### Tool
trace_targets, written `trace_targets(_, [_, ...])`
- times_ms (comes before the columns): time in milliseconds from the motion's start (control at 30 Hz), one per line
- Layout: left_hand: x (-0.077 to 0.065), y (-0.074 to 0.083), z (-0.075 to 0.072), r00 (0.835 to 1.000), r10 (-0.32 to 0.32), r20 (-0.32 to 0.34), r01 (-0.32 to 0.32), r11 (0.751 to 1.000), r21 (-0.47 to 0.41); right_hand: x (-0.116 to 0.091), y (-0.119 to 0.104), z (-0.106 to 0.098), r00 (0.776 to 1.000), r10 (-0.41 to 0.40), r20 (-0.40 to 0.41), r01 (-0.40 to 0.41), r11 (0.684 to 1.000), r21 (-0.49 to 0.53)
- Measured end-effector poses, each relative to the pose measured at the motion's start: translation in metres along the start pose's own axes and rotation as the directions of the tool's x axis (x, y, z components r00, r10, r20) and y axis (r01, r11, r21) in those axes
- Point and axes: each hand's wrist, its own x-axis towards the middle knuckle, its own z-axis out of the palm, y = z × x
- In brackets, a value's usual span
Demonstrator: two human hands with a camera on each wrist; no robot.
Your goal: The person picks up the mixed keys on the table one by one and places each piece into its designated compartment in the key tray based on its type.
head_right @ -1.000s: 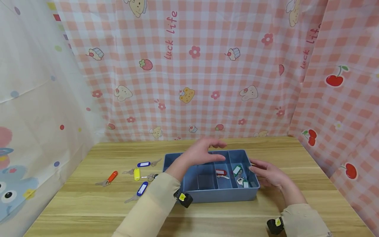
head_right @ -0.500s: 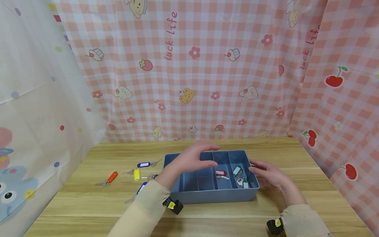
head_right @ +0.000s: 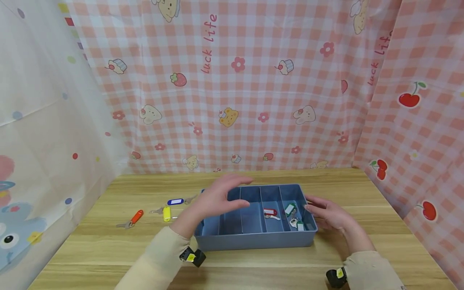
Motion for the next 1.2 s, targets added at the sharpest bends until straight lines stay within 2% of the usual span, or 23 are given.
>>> trace_targets(200, [-0.015, -0.004, -0.004, 0.998, 0.049, -0.044, -0.048, 0.998, 0.039, 0.001, 0.001, 0.0, 1.0, -0.004, 0.008, 0.004, 1.0, 0.009])
trace_targets(500, [-0.038, -0.015, -0.002, 0.993, 0.045, -0.105, -0.039, 0.998, 0.058, 0.0, 0.002, 0.0, 1.0, 0.002, -0.003, -0.002, 1.0, 0.008])
trace_targets(733, [-0.058, -0.026, -0.007, 0.985, 0.073, -0.156, -0.055, 0.992, 0.114, 0.0, 0.001, 0.0, 1.0, 0.001, -0.001, -0.001, 1.0, -0.014])
trace_targets(1200, [-0.097, -0.054, -0.018, 0.979, 0.044, -0.199, 0.011, 0.964, 0.266, -0.001, 0.0, 0.001, 1.0, 0.004, -0.008, -0.004, 1.0, -0.01])
